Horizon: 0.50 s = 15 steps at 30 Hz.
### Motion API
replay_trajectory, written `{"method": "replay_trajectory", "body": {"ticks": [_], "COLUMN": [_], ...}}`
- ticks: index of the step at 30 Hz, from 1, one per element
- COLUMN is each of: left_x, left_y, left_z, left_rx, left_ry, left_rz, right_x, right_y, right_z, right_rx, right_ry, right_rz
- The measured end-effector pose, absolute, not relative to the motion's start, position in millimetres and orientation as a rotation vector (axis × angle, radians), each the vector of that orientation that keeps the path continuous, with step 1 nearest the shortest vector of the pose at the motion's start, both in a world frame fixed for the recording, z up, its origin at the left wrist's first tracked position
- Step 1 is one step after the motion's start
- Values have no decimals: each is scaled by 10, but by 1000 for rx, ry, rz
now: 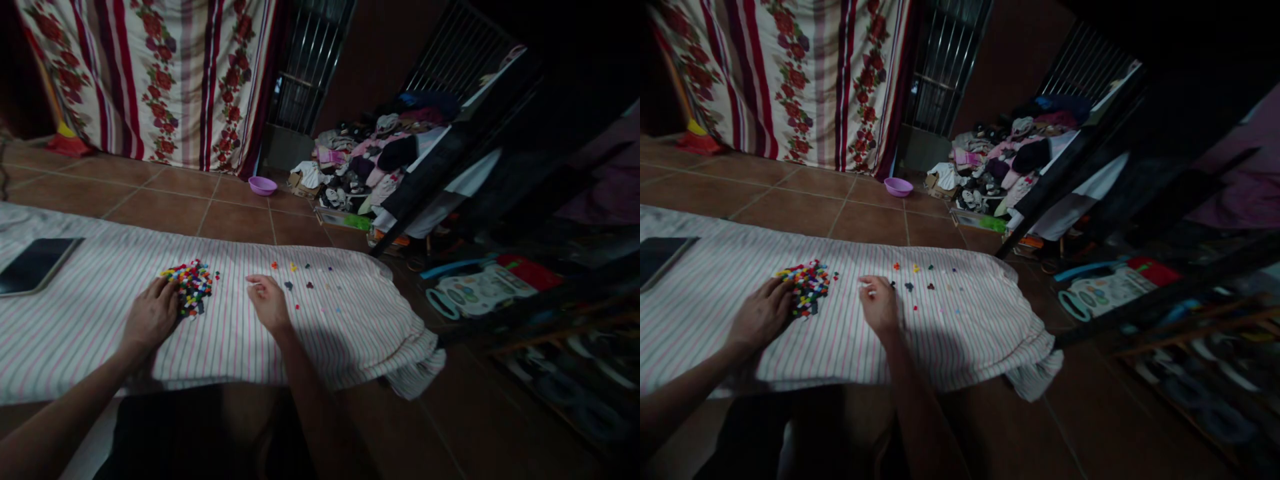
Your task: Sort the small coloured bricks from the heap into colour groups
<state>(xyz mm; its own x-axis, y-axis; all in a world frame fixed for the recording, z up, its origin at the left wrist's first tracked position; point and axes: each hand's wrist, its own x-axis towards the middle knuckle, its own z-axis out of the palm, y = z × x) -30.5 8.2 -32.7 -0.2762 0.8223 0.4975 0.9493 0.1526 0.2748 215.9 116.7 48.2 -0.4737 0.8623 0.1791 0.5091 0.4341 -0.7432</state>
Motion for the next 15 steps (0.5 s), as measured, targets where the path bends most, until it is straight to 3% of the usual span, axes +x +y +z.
{"method": "replay_trajectory", "body": {"ticks": [4, 15], "left_x": [-311, -371], "left_y": [114, 131], "left_z": [-318, -382], "left_rx": [-1711, -1563], "left_ry": [-2218, -2354], "left_rz": [-818, -1093], "right_x": [1808, 1559], "right_y": [851, 1180], "right_z": [298, 148], "right_rx": [-1068, -1005], "right_ry": [-2335, -2504], "right_rz": [857, 772]}}
